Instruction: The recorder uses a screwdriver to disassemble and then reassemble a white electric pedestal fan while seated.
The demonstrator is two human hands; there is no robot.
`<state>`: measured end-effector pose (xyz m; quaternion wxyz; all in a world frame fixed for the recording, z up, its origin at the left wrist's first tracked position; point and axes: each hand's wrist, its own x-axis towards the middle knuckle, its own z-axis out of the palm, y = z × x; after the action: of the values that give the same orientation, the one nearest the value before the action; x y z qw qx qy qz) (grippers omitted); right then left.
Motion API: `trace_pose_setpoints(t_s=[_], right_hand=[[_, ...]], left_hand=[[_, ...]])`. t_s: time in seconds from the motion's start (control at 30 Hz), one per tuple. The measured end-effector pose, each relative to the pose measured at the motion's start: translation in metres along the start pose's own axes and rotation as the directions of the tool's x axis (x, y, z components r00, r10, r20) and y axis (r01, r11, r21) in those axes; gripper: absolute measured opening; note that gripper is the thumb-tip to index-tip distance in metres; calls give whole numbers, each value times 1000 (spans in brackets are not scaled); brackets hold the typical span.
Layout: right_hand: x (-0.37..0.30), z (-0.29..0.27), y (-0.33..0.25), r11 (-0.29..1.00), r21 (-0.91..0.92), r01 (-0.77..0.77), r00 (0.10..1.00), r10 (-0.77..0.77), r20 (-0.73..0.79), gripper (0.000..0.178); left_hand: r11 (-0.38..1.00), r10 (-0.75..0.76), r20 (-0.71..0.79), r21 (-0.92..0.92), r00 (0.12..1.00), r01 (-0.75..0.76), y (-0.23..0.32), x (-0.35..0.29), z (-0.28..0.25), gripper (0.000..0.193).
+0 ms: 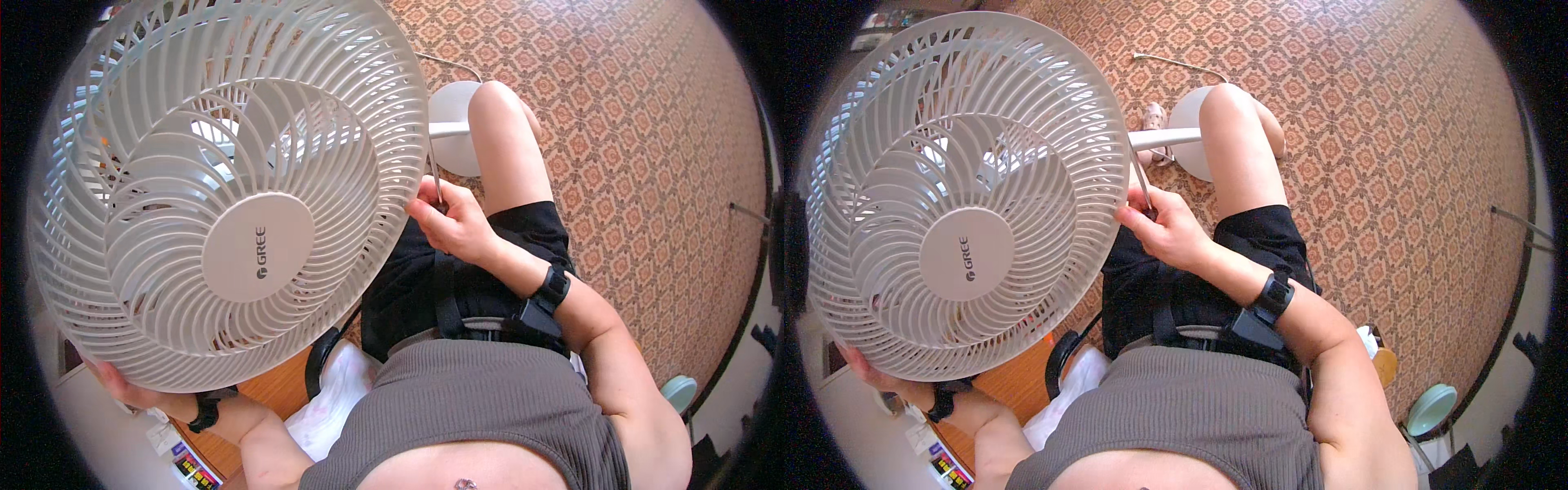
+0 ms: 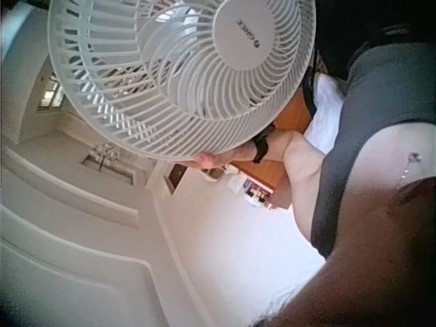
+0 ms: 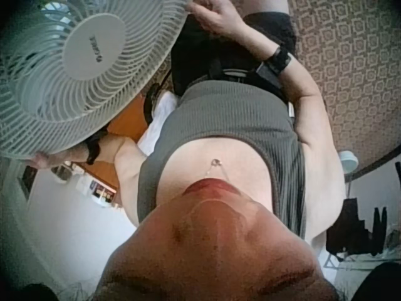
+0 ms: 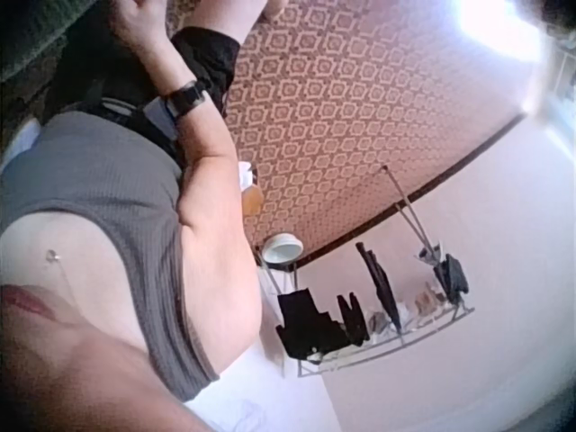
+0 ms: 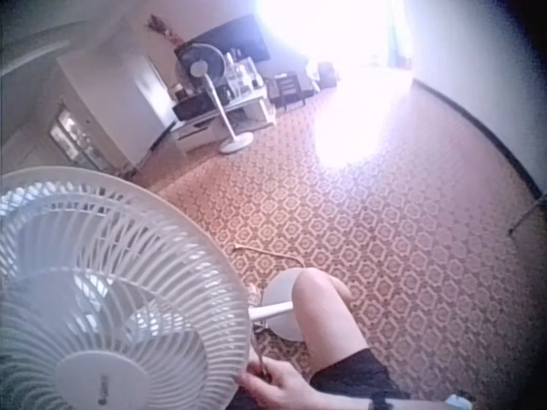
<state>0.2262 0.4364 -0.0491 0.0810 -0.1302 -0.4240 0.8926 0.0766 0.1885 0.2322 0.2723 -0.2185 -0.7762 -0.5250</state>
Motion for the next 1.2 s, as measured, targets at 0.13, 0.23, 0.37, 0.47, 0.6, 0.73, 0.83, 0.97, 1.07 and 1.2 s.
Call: trace_pose_setpoints(t_s=[0.13,0.23,0.37,0.47,0.6,0.73,0.83,0.97,1.07,1.2], right_hand=[[5,-2,1,1000,-19,9,1000,-9,3,16],[7,-1,-1,999,-43,14,1000,-14,3,16],[7,0,-7,999,-44,-18,1000,17,-1,17],[3,2,-13,997,-50,-52,998,51,-31,20],[0,2,-11,995,-71,-76,997,74,-23,20],[0,5,-14,995,-56,-81,997,79,-24,23],[3,4,-8,997,-34,-67,998,67,1,24],[10,3,-6,998,-46,-41,999,41,12,24],[15,-3,-2,998,-6,-63,994,63,85,27],[17,-11,13,988,74,-138,969,120,215,22]], left_hand=[[991,85,157,93,984,-100,-12,19,-25,58],[997,52,88,44,995,-56,-8,13,-18,57],[979,-173,-202,-138,964,147,-12,-2,-22,58],[997,20,21,73,1000,-22,-7,7,-13,57],[994,109,318,-15,942,-110,6,15,1,64],[989,103,276,78,956,-129,10,23,0,68],[995,69,275,44,959,-84,19,18,10,64],[999,48,246,9,968,-52,16,21,7,62],[999,12,231,28,973,-19,16,22,13,62],[999,40,327,1,944,-42,15,28,6,63]])
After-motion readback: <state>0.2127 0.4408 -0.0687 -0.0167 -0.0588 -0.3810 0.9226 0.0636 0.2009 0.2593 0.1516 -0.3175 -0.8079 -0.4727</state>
